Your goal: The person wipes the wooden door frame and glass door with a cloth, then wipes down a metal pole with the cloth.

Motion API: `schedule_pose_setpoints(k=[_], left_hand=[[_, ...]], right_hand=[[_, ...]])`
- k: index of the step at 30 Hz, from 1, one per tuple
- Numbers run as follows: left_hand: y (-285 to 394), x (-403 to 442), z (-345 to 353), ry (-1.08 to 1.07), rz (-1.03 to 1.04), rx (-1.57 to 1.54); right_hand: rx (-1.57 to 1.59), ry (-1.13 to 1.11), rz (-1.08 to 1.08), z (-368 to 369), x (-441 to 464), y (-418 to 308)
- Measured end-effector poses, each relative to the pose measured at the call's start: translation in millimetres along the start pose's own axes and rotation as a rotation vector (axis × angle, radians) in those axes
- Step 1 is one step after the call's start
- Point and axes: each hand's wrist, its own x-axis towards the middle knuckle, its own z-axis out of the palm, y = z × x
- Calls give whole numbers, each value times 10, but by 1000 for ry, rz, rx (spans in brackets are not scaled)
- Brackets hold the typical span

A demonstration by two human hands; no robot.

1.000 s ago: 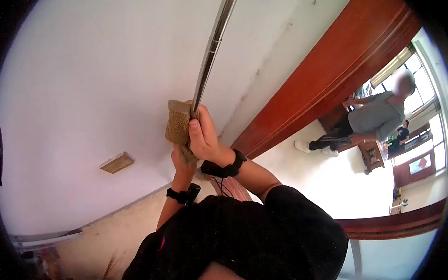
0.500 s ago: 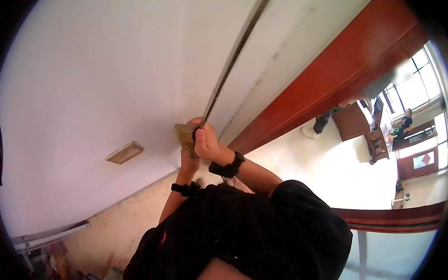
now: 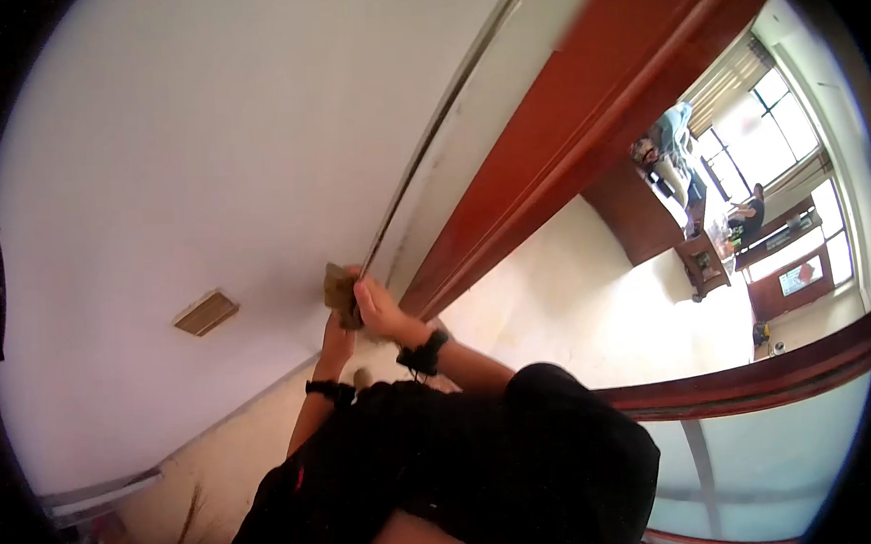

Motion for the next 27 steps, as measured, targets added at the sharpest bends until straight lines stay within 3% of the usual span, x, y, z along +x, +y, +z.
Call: schedule_pose_setpoints(k=[4,5,7,8,10,17,24,27], left_hand=[[87,-80,141,77,103,54],[248,-110,185,59,89,-135],[438,-127,268,50,66,-351],[482,-162,306,18,-16,-603],[624,-283,359,56,24,-325],[1067,-510,500,154,169,-240],[1446,-508,313,101,250,-32],[1548,-425,188,-9,276,158]], right_hand=[[149,-18,87,-63,-179,-217],[147,-23,63,-70,-239,-332],[359,-46,285,-88,-311,-571],[389,-96,265,-119,-341,-592],[476,-121,297,-141,-400,-767],[508,-103,250,-136,-499,-1114],[447,140,164,-126,-317,-1747],[429,308,-34,-126,-154,-1888]])
